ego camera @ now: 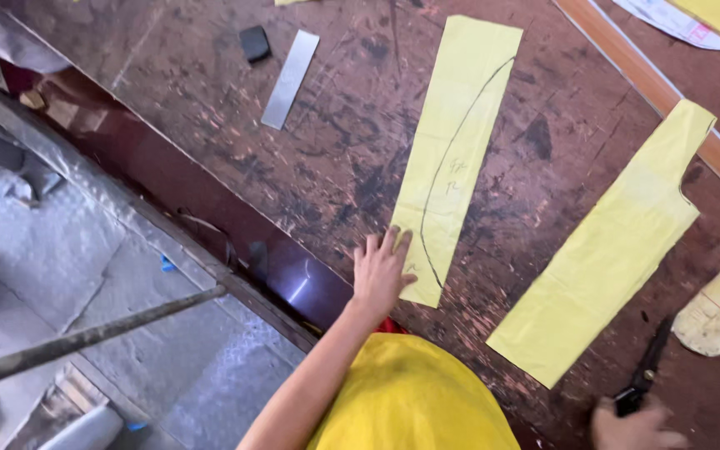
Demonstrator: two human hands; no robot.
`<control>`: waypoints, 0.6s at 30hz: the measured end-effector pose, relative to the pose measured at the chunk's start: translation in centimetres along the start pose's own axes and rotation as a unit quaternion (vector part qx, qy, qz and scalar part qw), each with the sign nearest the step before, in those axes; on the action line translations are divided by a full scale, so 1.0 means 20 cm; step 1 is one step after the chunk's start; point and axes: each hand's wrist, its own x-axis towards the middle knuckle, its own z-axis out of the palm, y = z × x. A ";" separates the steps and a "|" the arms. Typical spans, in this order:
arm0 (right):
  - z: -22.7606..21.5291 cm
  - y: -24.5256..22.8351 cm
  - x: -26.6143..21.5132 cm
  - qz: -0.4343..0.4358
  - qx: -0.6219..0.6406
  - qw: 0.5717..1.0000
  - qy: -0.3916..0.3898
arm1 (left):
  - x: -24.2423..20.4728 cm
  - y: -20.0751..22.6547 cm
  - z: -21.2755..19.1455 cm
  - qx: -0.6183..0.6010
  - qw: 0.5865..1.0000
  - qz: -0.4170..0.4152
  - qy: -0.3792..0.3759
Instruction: The person uses shears to cut along drawn lines on a large sheet of yellow paper laid on a wooden workbench. They separate the cut pieces, set aside scrap paper, and continue cutting additional pattern pieces from the same sheet.
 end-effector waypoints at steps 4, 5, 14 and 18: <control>0.10 0.06 -0.10 -0.055 0.111 0.992 -0.010 | 0.01 -0.02 0.00 0.016 1.000 0.001 0.011; 0.07 0.09 -0.14 -0.038 0.181 0.983 -0.003 | -0.01 -0.01 0.02 0.018 1.000 0.000 0.002; -0.13 0.03 0.01 -0.020 0.106 0.986 -0.127 | 0.00 0.02 0.01 0.006 1.000 -0.012 0.017; -0.33 0.08 0.06 0.204 0.435 0.820 -0.312 | 0.00 0.03 -0.01 0.010 1.000 -0.015 0.003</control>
